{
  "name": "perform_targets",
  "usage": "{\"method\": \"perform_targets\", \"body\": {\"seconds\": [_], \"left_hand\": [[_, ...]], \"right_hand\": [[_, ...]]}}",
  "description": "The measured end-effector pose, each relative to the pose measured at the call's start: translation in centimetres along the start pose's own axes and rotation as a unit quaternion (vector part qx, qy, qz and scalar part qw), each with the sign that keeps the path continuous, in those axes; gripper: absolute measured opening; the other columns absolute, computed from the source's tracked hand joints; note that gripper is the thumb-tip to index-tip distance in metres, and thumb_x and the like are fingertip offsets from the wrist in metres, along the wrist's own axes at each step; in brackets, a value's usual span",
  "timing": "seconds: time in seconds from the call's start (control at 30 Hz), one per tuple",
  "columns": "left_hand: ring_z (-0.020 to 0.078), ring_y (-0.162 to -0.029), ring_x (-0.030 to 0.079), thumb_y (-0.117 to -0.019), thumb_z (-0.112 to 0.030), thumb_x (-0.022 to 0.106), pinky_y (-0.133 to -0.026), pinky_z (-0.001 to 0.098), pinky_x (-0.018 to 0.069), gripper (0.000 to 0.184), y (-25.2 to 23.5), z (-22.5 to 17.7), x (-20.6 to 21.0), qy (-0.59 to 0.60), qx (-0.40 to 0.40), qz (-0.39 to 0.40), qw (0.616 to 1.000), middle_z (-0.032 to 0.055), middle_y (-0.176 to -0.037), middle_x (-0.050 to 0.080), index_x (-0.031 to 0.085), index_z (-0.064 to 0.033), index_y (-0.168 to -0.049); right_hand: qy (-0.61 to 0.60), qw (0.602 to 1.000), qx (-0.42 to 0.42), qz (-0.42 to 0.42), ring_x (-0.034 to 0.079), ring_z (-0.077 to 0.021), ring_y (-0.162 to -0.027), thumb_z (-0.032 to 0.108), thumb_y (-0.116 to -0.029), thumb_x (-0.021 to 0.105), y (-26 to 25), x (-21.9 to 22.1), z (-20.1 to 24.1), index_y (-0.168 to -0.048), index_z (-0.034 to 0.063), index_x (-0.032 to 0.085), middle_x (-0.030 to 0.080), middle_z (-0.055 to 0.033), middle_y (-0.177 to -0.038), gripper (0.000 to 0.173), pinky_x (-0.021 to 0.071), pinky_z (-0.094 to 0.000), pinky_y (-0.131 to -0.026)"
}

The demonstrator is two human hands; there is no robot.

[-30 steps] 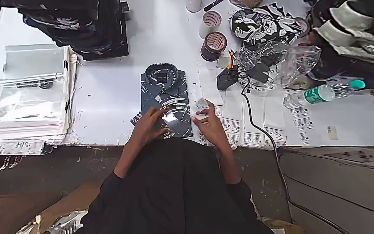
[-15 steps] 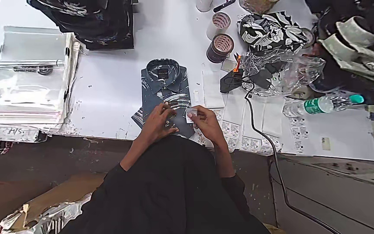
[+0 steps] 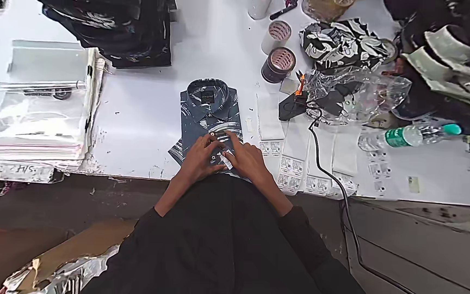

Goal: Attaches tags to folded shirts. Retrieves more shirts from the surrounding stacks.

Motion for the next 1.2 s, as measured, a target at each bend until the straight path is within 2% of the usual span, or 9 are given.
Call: {"method": "perform_targets", "body": {"seconds": [0.23,0.33,0.57,0.67,0.8,0.9,0.97,1.07,1.2], "left_hand": [[0.0224,-0.12,0.057,-0.0732,-0.062,0.083,-0.101,0.0446,0.0498,0.064,0.1,0.7,-0.4,0.073,0.029,-0.07,0.994,0.0021,-0.131,0.062,0.069,-0.0289,-0.127],[0.0195,-0.121,0.056,-0.074,-0.062,0.082,-0.103,0.0424,0.0478,0.062,0.1,0.9,0.0,0.1,0.022,-0.064,0.993,0.0,-0.129,0.062,0.07,-0.0304,-0.126],[0.0183,-0.117,0.061,-0.0804,-0.048,0.085,-0.088,0.0349,0.059,0.069,3.1,2.8,-7.8,0.27,0.068,-0.229,0.933,0.0075,-0.136,0.06,0.063,-0.0152,-0.137],[0.0272,-0.128,0.058,-0.0798,-0.069,0.073,-0.096,0.0437,0.0565,0.107,6.0,7.5,-11.4,0.354,-0.009,-0.398,0.846,0.016,-0.148,0.052,0.035,-0.0005,-0.153],[0.0366,-0.137,0.052,-0.0763,-0.083,0.062,-0.105,0.0534,0.0499,0.118,5.2,5.0,-11.2,0.652,0.092,-0.266,0.704,0.0157,-0.16,0.041,0.016,-0.0194,-0.164],[0.0252,-0.14,0.052,-0.0726,-0.091,0.054,-0.113,0.0458,0.0455,0.115,5.1,-0.9,-14.1,0.675,0.203,-0.185,0.684,0.0074,-0.156,0.05,0.031,-0.0231,-0.162],[0.0096,-0.124,0.063,-0.0759,-0.084,0.059,-0.106,0.0351,0.0518,0.086,6.4,-1.5,-14.3,0.681,0.131,-0.258,0.673,-0.0058,-0.133,0.069,0.059,-0.0288,-0.143],[0.0086,-0.103,0.071,-0.0688,-0.06,0.087,-0.093,0.0313,0.06,0.092,6.4,0.3,-13.6,0.668,-0.019,-0.317,0.673,-0.0014,-0.113,0.074,0.048,-0.0124,-0.138],[0.0177,-0.122,0.065,-0.069,-0.081,0.07,-0.103,0.0424,0.0547,0.103,4.4,0.0,-12.1,0.72,0.041,-0.266,0.64,0.0017,-0.133,0.068,0.046,-0.0219,-0.15]], "right_hand": [[-0.231,0.969,-0.036,-0.076,0.068,-0.0198,-0.098,0.05,-0.0732,0.088,3.6,-0.1,-6.9,-0.16,0.0187,0.035,0.062,-0.0092,-0.126,0.107,0.0618,-0.0392,-0.079],[-0.461,0.887,0.009,-0.038,0.073,-0.0222,-0.104,0.042,-0.0866,0.08,2.1,0.9,-5.9,-0.165,0.0181,0.019,0.058,-0.0128,-0.144,0.102,0.0647,-0.0403,-0.082],[-0.562,0.802,-0.048,-0.196,0.074,-0.0124,-0.092,0.026,-0.1022,0.059,-1.6,-4.3,1.2,-0.111,-0.0002,0.071,0.077,-0.0072,-0.097,0.031,0.0616,-0.0329,-0.087],[-0.526,0.798,-0.132,-0.262,0.07,-0.0053,-0.095,0.024,-0.1026,0.055,4.2,-9.7,5.6,-0.128,-0.0088,0.056,0.072,-0.0071,-0.104,0.041,0.0585,-0.028,-0.09],[-0.51,0.747,-0.424,-0.052,0.066,-0.0226,-0.119,0.029,-0.1099,0.045,6.6,-9.3,10.7,-0.143,-0.0113,0.039,0.062,-0.0182,-0.137,0.052,0.0562,-0.042,-0.1],[-0.74,0.622,-0.202,-0.156,0.062,-0.0017,-0.112,0.019,-0.1072,0.041,5.9,-11.9,5.8,-0.132,-0.0022,0.054,0.068,-0.0016,-0.119,0.035,0.051,-0.0236,-0.1],[-0.814,0.537,-0.147,-0.166,0.07,-0.0062,-0.108,0.064,-0.0959,0.053,5.2,-13.4,5.1,-0.132,0.0147,0.057,0.075,0.005,-0.114,0.062,0.0579,-0.0315,-0.094],[-0.726,0.639,-0.106,-0.229,0.071,-0.01,-0.104,0.042,-0.0896,0.076,4.4,-11.7,3.9,-0.137,0.001,0.047,0.072,-0.0024,-0.113,0.069,0.06,-0.032,-0.094],[-0.707,0.634,-0.03,-0.312,0.072,-0.0118,-0.1,0.019,-0.0944,0.07,4.0,-11.6,2.4,-0.13,-0.0026,0.057,0.074,-0.0078,-0.109,0.044,0.0609,-0.031,-0.092]]}}
Point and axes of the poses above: each hand's wrist, its own y-axis away from the middle knuckle, its own x-axis out of the palm, z = x × y, the point moved 8 cm from there along -y, towards the middle knuckle
